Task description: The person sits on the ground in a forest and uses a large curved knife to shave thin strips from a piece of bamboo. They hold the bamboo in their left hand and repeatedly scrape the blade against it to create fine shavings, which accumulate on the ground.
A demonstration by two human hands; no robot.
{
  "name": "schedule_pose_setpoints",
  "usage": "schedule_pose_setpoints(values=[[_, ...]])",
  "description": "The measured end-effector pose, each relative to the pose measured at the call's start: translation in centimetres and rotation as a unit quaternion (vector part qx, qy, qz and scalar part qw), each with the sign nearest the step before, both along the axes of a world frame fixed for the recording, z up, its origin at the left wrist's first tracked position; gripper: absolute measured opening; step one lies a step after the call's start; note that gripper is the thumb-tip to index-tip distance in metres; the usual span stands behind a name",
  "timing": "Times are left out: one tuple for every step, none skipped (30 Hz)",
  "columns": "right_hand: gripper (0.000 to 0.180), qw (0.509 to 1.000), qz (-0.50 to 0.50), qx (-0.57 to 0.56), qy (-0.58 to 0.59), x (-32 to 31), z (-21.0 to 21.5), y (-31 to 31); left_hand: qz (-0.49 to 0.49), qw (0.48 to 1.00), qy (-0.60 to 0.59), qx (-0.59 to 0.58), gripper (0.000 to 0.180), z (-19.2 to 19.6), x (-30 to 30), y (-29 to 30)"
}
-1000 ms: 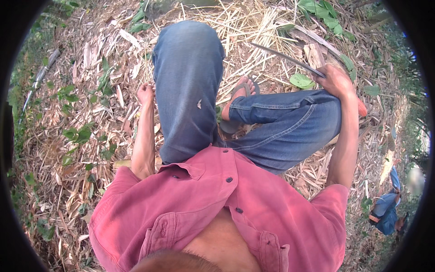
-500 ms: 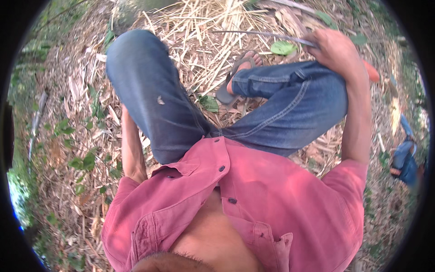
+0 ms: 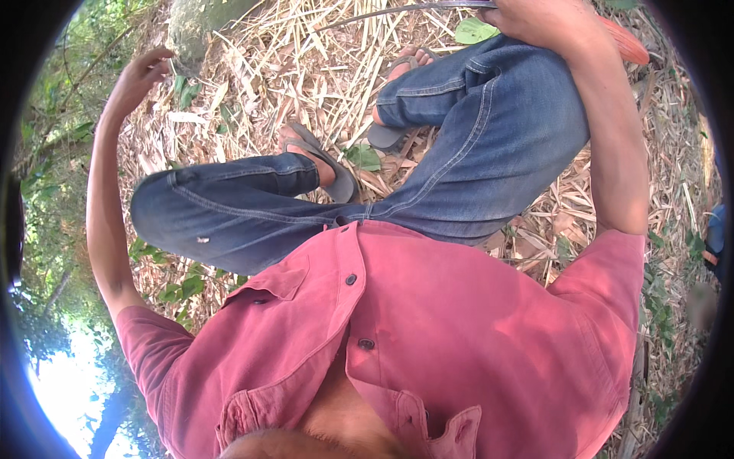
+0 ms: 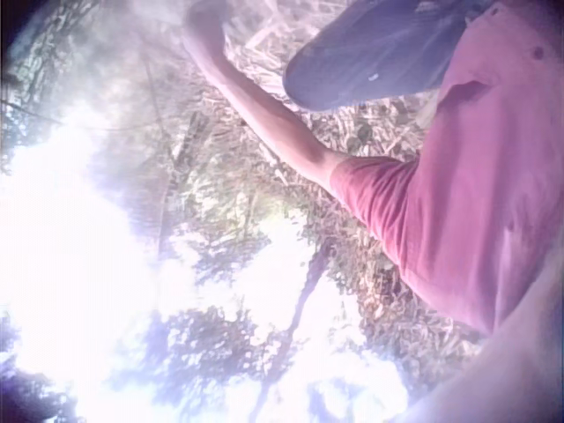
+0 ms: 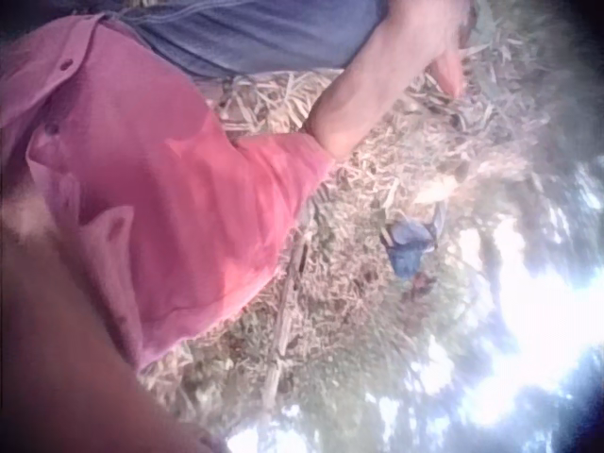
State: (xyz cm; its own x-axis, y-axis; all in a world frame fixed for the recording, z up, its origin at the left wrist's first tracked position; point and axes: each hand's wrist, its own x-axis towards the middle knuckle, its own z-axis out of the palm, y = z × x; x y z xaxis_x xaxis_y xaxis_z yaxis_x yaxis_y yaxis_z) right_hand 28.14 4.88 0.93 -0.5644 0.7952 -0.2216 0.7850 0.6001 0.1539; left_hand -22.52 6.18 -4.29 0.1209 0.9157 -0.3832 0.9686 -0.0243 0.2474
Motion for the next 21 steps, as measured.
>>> schedule_pose_setpoints(values=[[0.018,1.000,-0.006,0.006,-0.017,0.1,-0.1,0.1,-0.025,0.999,0.009,-0.025,0.034,-1.7,0.5,1.4],[0.017,0.999,-0.012,0.010,-0.034,0.4,-0.3,0.3,-0.043,0.996,0.029,-0.071,0.032,-2.4,2.8,2.2],[0.017,0.999,-0.024,0.015,-0.042,0.6,-0.4,0.2,-0.059,0.995,-0.023,-0.077,0.031,-4.9,2.9,2.6],[0.016,0.998,-0.039,0.021,-0.055,0.6,-0.5,0.2,-0.056,0.994,0.000,-0.094,0.030,-7.4,3.9,3.3],[0.016,0.996,-0.052,0.027,-0.067,0.8,-0.6,0.3,-0.060,0.991,-0.005,-0.116,0.028,-9.0,5.4,3.6],[0.016,0.993,-0.090,0.025,-0.075,0.7,-0.6,0.5,-0.056,0.988,-0.006,-0.144,0.028,-9.4,7.5,3.2],[0.016,0.988,-0.126,0.023,-0.082,0.6,-0.5,0.7,-0.091,0.984,-0.009,-0.152,0.025,-12.0,7.1,4.1],[0.016,0.983,-0.162,0.015,-0.089,0.5,-0.7,0.8,-0.050,0.979,-0.008,-0.199,0.021,-13.2,6.8,4.6],[0.018,0.988,-0.135,0.008,-0.073,1.1,-1.3,1.1,-0.006,0.969,-0.005,-0.245,0.018,-14.3,6.0,4.7],[0.022,0.993,-0.106,0.002,-0.057,2.7,-2.0,1.3,0.041,0.960,0.017,-0.275,0.016,-15.9,4.1,4.9],[0.027,0.997,-0.071,-0.005,-0.036,4.0,-2.9,1.8,0.095,0.947,0.041,-0.305,0.015,-17.4,1.5,4.1],[0.028,0.997,-0.068,-0.024,-0.005,5.3,-3.6,2.0,0.149,0.933,0.088,-0.315,0.016,-18.6,0.2,3.6],[0.028,0.998,-0.051,-0.039,0.029,5.8,-3.8,2.2,0.192,0.888,0.103,-0.404,0.019,-22.8,-4.8,2.3],[0.028,0.996,-0.059,-0.048,0.035,5.8,-4.1,2.4,0.181,0.869,0.155,-0.434,0.021,-24.2,-5.1,1.1],[0.028,0.996,-0.062,-0.056,0.042,5.5,-4.1,2.5,0.170,0.848,0.203,-0.459,0.022,-25.2,-5.1,-0.5],[0.028,0.996,-0.066,-0.055,0.026,4.1,-3.5,2.1,0.209,0.831,0.202,-0.474,0.025,-27.0,-6.5,-3.1],[0.027,0.996,-0.072,-0.051,0.009,3.3,-3.2,1.8,0.244,0.815,0.199,-0.486,0.027,-28.9,-7.8,-5.5],[0.028,0.996,-0.066,-0.054,0.015,3.4,-3.2,1.8,0.275,0.813,0.195,-0.474,0.028,-30.1,-7.7,-7.0],[0.028,0.996,-0.063,-0.057,0.020,3.6,-3.3,1.8,0.304,0.812,0.190,-0.460,0.030,-31.1,-7.4,-8.1],[0.028,0.996,-0.057,-0.059,0.026,3.9,-3.2,2.0,0.323,0.823,0.160,-0.440,0.036,-32.2,-7.5,-9.3],[0.028,0.997,-0.041,-0.059,0.033,4.7,-3.7,2.4,0.386,0.803,0.120,-0.437,0.035,-32.8,-6.7,-9.5]])
